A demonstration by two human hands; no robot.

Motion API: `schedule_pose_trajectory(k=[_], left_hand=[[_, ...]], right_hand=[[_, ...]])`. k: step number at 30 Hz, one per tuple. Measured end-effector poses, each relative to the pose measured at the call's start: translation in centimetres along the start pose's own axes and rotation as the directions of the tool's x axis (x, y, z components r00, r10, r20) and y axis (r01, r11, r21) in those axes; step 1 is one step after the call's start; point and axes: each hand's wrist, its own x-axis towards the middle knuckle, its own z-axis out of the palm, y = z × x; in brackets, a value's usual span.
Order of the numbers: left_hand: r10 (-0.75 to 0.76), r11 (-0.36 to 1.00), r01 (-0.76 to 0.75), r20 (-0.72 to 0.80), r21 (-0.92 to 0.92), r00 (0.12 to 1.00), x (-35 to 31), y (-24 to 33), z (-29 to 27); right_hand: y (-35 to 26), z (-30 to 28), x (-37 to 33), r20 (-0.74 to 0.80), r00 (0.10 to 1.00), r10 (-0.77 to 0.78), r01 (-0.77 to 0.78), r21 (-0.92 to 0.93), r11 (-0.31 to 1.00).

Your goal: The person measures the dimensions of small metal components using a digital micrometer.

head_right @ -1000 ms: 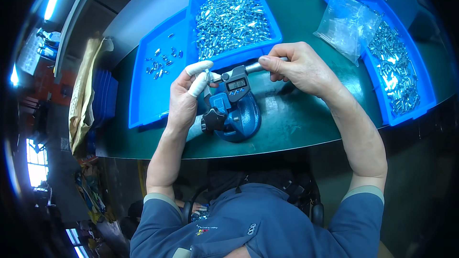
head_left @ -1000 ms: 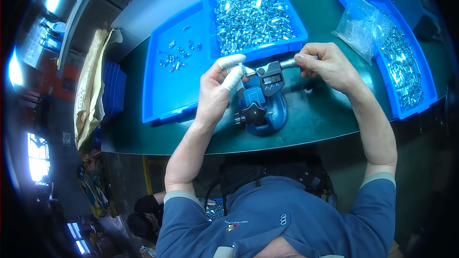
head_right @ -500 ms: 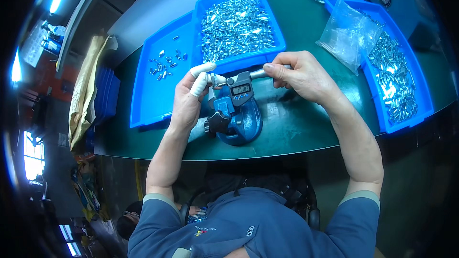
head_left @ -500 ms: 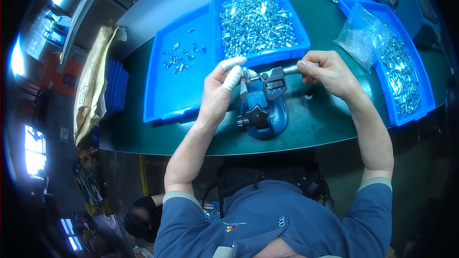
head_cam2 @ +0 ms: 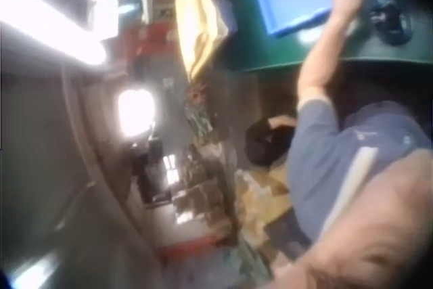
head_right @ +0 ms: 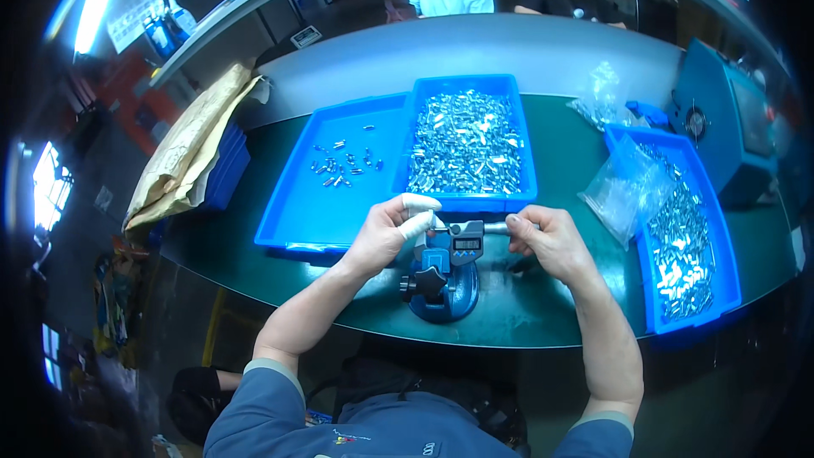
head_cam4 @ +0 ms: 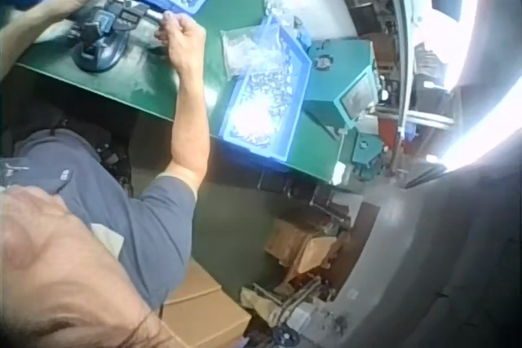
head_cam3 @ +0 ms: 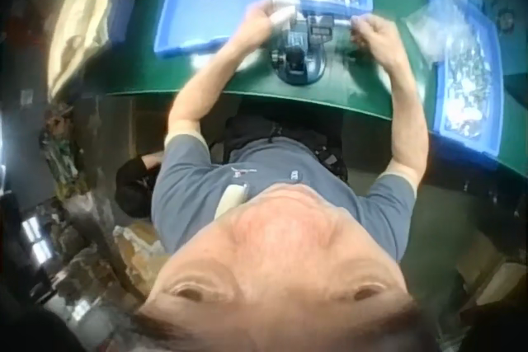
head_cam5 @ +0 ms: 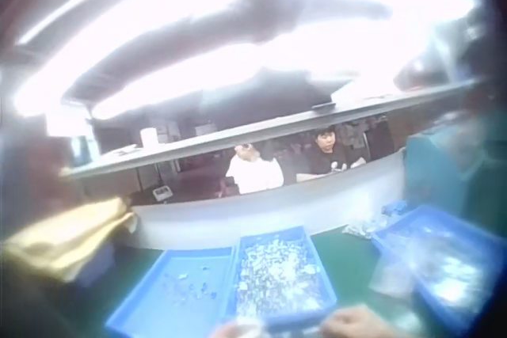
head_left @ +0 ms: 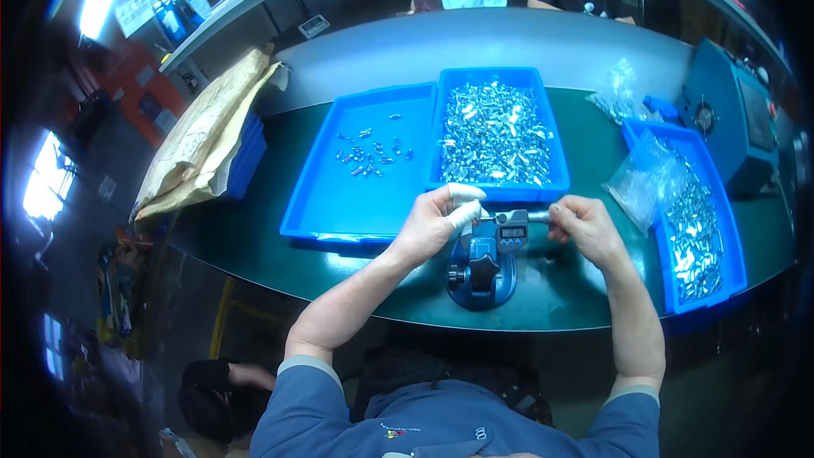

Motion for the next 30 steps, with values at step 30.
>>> schedule_pose_trajectory(k=[30], left_hand=[[0.505, 0.483, -0.098, -0.185, 0.87, 0.843, 4.7, 1.8, -10.2]], right_hand=[[-0.7, -0.3, -0.1, -0.007, 1.0, -0.019, 0.019, -0.021, 1.0]])
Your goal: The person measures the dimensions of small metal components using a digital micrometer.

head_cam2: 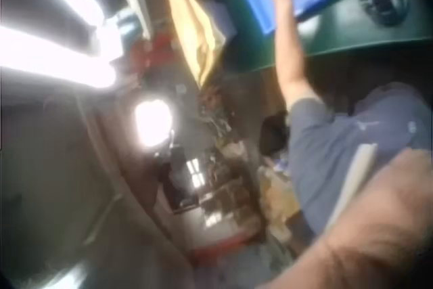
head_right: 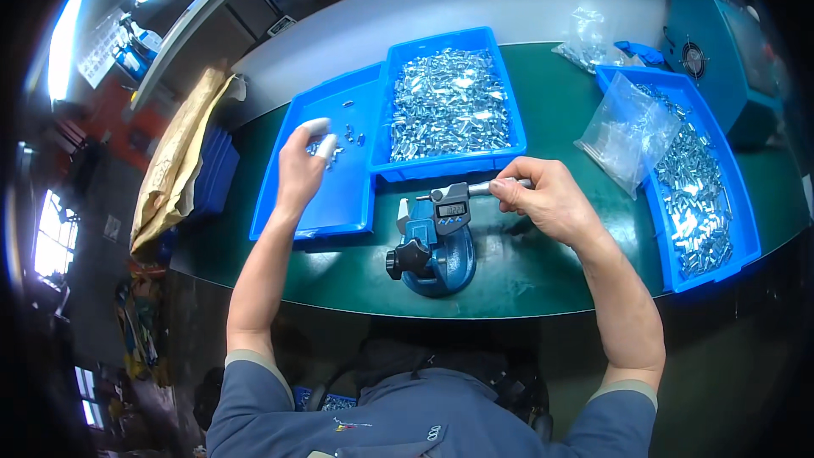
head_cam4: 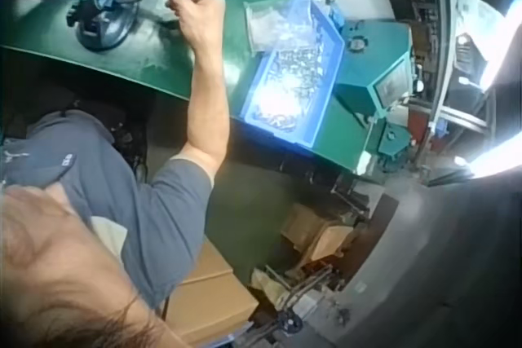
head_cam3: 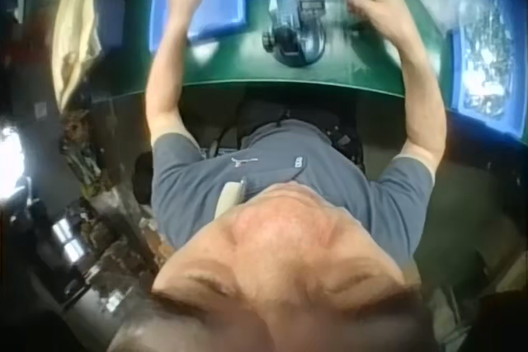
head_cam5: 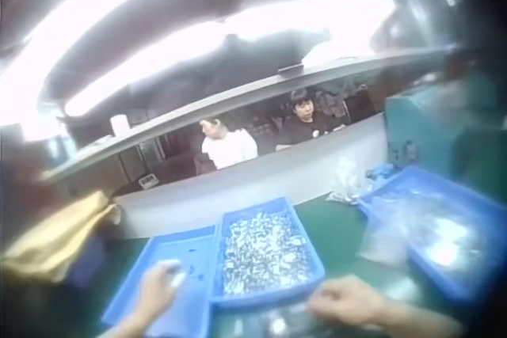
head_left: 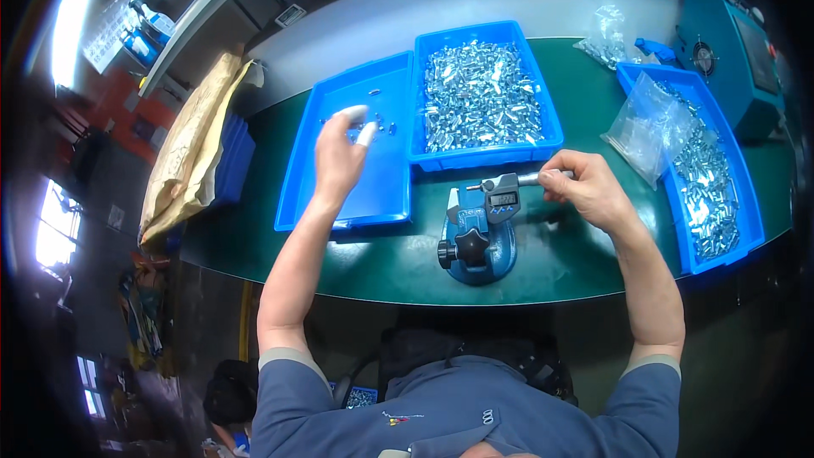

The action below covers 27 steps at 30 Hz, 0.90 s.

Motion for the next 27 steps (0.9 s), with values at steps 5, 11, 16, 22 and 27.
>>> schedule_pose_trajectory(k=[5, 11, 16, 22, 27], left_hand=[[0.196, 0.981, -0.192, 0.196, -0.038, 0.961, 3.6, 3.1, 5.6], [0.144, 0.927, -0.244, 0.329, 0.286, 0.933, 8.6, 3.2, 11.5], [0.257, 0.884, -0.365, 0.349, 0.292, 0.901, 8.2, 2.6, 12.2], [0.102, 0.987, -0.044, 0.382, -0.156, 0.918, 3.9, 5.6, 8.3], [0.003, 0.75, 0.346, 0.525, -0.564, 0.851, -0.6, 7.5, 4.4]], right_hand=[[0.2, -0.1, 0.0, 0.002, 1.0, 0.014, -0.014, -0.001, 1.0], [-0.1, 0.1, 0.0, 0.026, 0.999, 0.041, -0.042, 0.037, 0.998], [-0.3, 0.0, -0.2, 0.029, 0.999, 0.043, -0.044, 0.048, 0.998], [-0.4, -0.1, -0.1, 0.032, 0.999, 0.041, -0.043, 0.06, 0.997], [-0.4, -0.2, -0.2, 0.029, 0.999, 0.036, -0.037, 0.043, 0.998]])
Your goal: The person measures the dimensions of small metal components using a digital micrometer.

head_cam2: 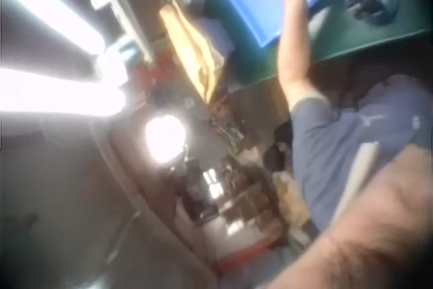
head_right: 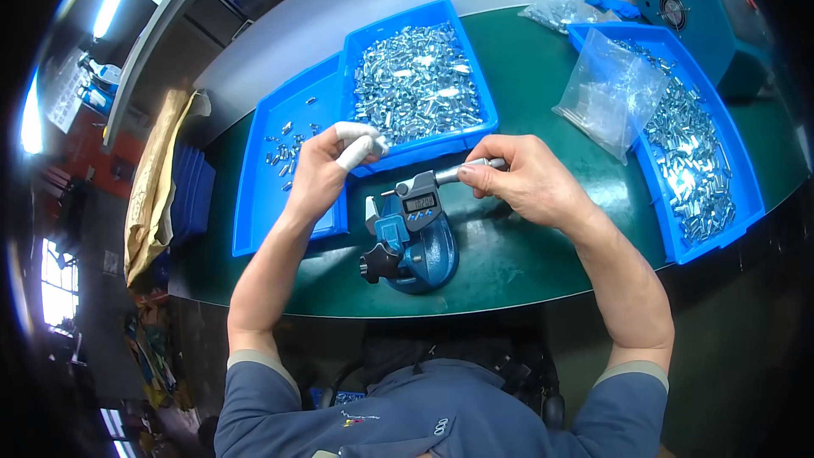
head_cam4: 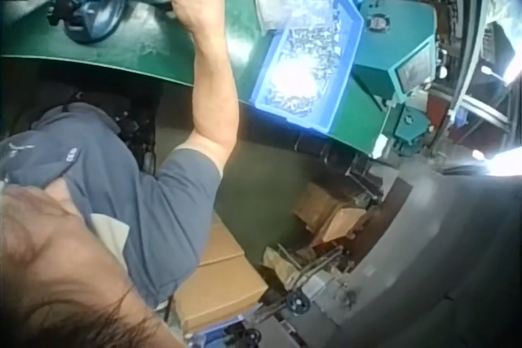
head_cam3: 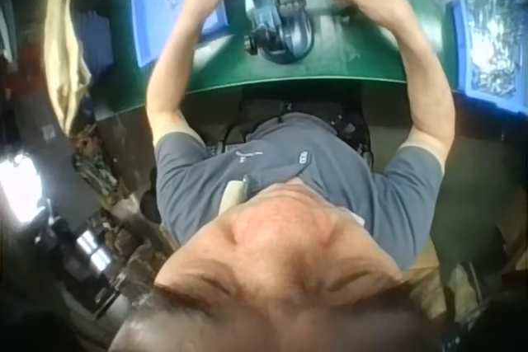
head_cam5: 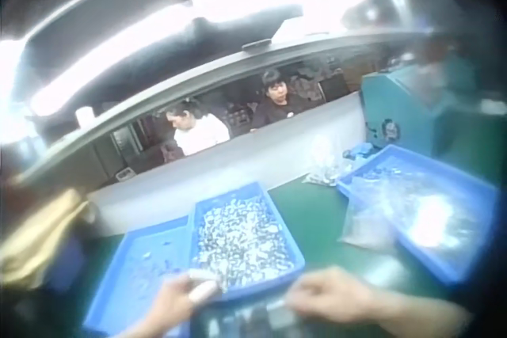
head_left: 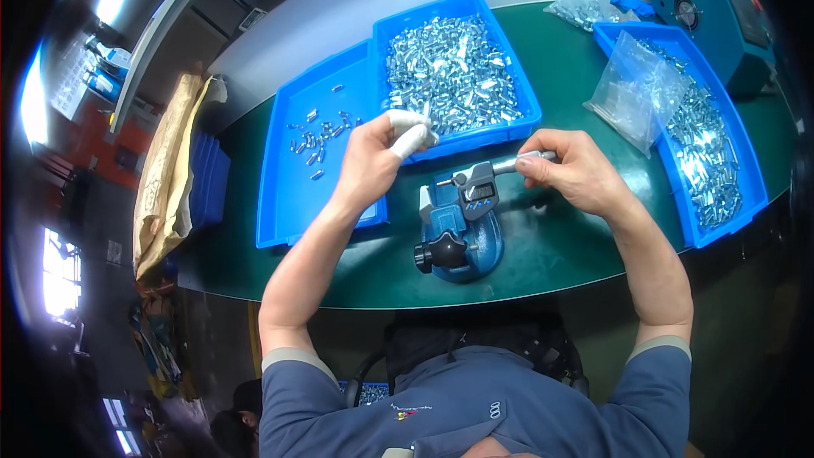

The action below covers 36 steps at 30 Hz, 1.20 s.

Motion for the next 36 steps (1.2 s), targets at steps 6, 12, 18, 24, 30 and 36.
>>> schedule_pose_trajectory(k=[6, 12, 18, 24, 30, 36], left_hand=[[-0.009, 0.991, 0.015, 0.046, -0.135, 0.999, -3.2, 0.1, -0.1], [-0.046, 0.992, 0.056, 0.083, -0.117, 0.995, -3.9, 0.1, 0.2], [-0.062, 0.994, 0.07, 0.097, -0.086, 0.993, -3.7, 0.1, 0.1], [-0.049, 0.995, 0.058, 0.108, -0.086, 0.993, -3.7, 0.3, 0.2], [-0.029, 0.994, 0.04, 0.114, -0.099, 0.993, -3.9, -0.3, 0.2], [-0.027, 0.989, 0.041, 0.105, -0.14, 0.994, -4.1, -0.7, 0.5]], right_hand=[[0.0, 0.2, 0.0, 0.001, 1.0, 0.012, -0.012, -0.016, 1.0], [0.2, 0.4, 0.1, 0.002, 1.0, 0.012, -0.012, -0.008, 1.0], [-0.2, 0.6, 0.0, -0.008, 1.0, -0.006, 0.006, 0.007, 1.0], [-0.1, 0.3, 0.1, 0.011, 1.0, 0.003, -0.003, -0.042, 0.999], [-0.1, 0.4, 0.1, 0.015, 1.0, 0.003, -0.003, -0.036, 0.999], [0.0, 0.4, 0.0, -0.002, 1.0, -0.019, 0.019, -0.005, 1.0]])
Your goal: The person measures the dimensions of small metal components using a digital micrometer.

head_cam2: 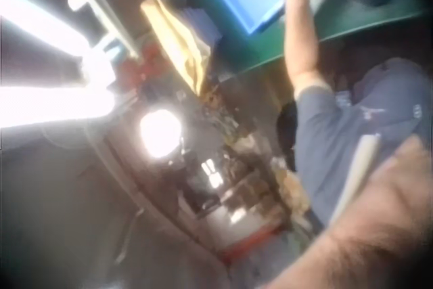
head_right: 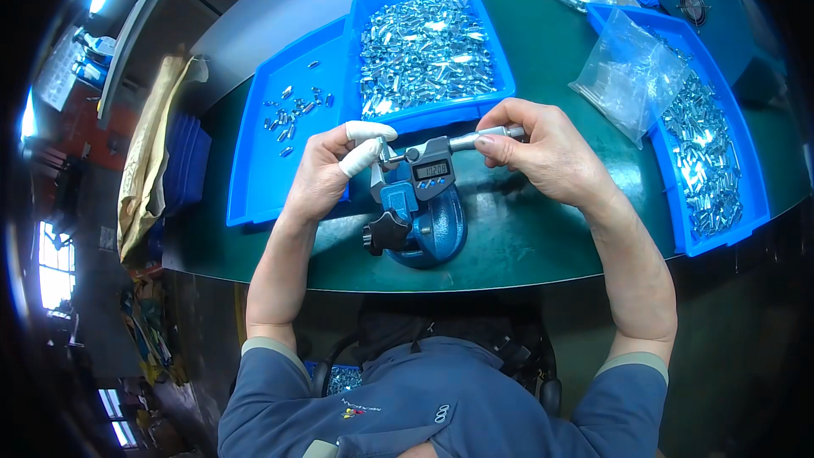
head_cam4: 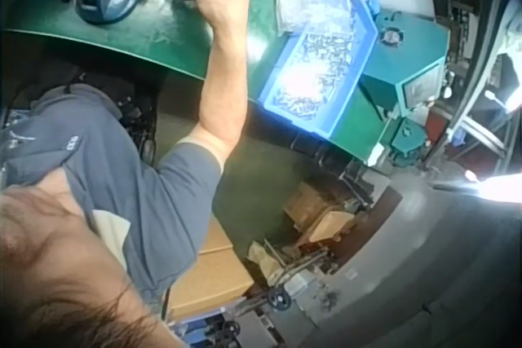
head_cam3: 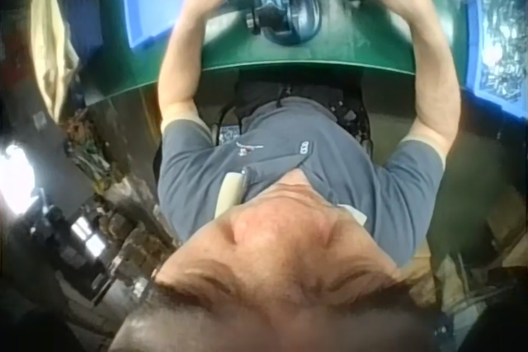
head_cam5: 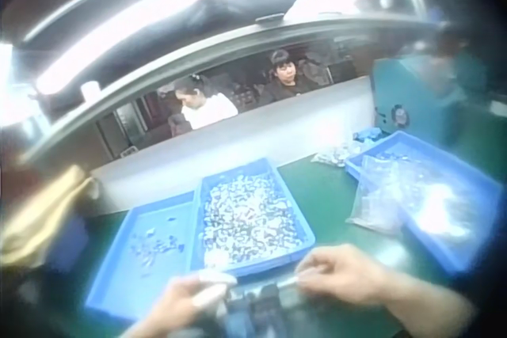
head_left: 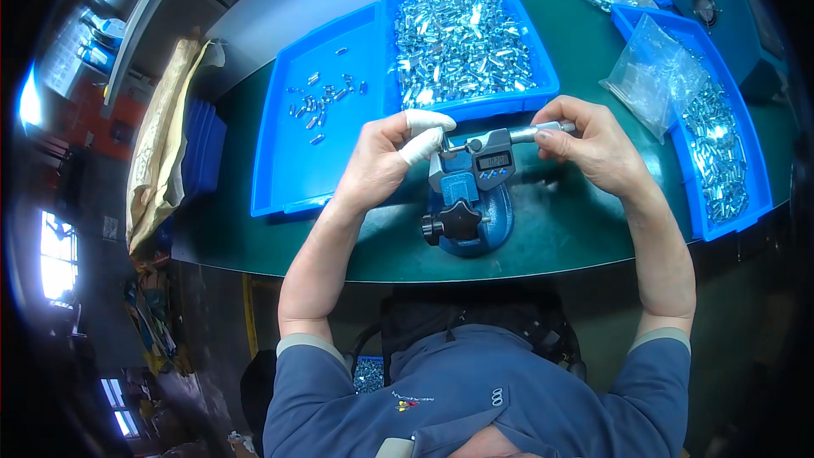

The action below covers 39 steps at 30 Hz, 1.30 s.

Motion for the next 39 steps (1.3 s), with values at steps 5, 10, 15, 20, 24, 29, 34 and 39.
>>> schedule_pose_trajectory(k=[5, 10, 15, 20, 24, 29, 34, 39], left_hand=[[0.002, 1.0, -0.002, -0.008, 0.015, 1.0, -0.27, -0.11, -0.07], [0.008, 1.0, -0.008, -0.007, 0.021, 1.0, -0.11, -0.05, 0.14], [0.019, 0.999, -0.018, -0.022, 0.03, 1.0, -0.17, -0.35, 0.14], [-0.067, 0.994, 0.064, -0.024, -0.085, 0.997, -0.3, 0.37, 0.86], [-0.015, 0.995, 0.012, -0.026, -0.1, 1.0, -0.15, -0.08, 0.85], [0.024, 0.998, -0.026, -0.055, -0.048, 0.998, 0.07, -0.57, 0.42], [-0.002, 0.999, -0.001, -0.061, -0.049, 0.998, 0.06, -0.43, 0.42], [0.006, 0.999, -0.008, -0.05, -0.032, 0.999, -0.06, -0.34, 0.47]], right_hand=[[0.21, 0.02, 0.18, 0.009, 1.0, 0.009, -0.009, -0.038, 0.999], [0.14, -0.14, 0.06, -0.008, 1.0, -0.001, 0.0, -0.072, 0.997], [0.23, -0.08, 0.25, -0.013, 1.0, 0.0, -0.001, -0.083, 0.997], [0.3, -0.11, 0.18, -0.016, 1.0, -0.008, 0.007, -0.046, 0.999], [0.31, -0.02, 0.17, -0.015, 1.0, -0.013, 0.012, -0.033, 0.999], [0.16, 0.0, 0.1, -0.017, 1.0, -0.017, 0.017, -0.03, 0.999], [0.32, -0.1, 0.13, -0.013, 1.0, -0.026, 0.026, -0.028, 0.999], [0.37, -0.07, 0.14, -0.016, 1.0, -0.023, 0.023, -0.01, 1.0]])
